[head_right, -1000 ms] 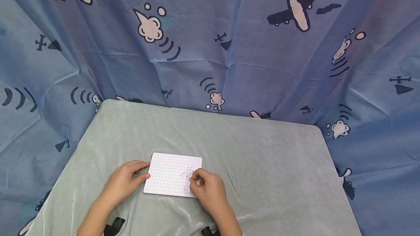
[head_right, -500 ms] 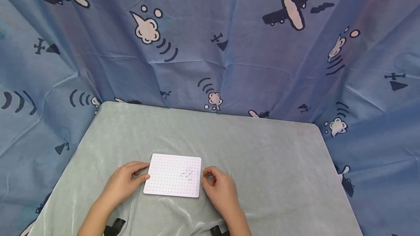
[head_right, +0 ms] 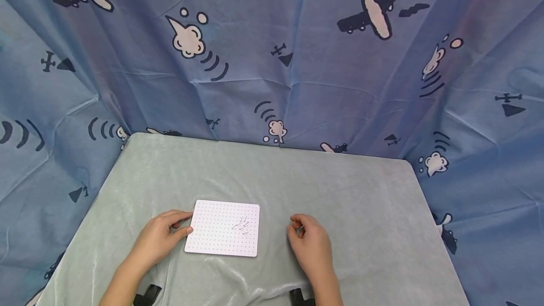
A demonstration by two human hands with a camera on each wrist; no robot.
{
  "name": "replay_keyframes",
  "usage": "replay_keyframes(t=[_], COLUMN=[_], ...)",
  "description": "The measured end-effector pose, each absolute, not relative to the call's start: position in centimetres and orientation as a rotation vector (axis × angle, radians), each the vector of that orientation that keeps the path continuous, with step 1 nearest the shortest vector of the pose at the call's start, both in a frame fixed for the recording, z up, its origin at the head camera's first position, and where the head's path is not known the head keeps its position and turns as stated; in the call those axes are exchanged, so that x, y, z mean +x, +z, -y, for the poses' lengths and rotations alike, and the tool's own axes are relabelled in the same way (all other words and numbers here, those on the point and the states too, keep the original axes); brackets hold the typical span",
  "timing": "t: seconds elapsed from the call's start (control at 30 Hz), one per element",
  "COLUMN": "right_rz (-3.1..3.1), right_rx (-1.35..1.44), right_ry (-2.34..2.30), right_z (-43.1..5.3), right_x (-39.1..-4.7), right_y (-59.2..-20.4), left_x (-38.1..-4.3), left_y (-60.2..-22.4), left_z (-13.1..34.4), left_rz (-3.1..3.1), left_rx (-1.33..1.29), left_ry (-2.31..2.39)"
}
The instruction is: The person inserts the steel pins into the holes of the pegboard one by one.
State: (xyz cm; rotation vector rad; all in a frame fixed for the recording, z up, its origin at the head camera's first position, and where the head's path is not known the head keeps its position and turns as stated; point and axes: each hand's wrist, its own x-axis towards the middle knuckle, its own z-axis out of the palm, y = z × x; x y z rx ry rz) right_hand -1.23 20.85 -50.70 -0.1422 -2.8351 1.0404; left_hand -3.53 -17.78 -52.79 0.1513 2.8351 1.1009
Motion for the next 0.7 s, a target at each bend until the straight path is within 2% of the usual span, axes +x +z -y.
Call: replay_keyframes(t=[0.27, 0.7], right_rz=[2.949, 3.051], right_rx=[-0.259, -0.356], right_ry=[0.905, 0.874], right_z=[-22.9, -23.4], right_x=[-0.8, -0.5], right_y=[-51.2, -51.6], left_x=[-3.5, -3.4], left_y=[-52.8, -52.7], left_z=[17.9, 17.8], left_rz=[-2.83, -2.818], left_rx=[0.147, 0.138], left_ry=[1.103, 1.112])
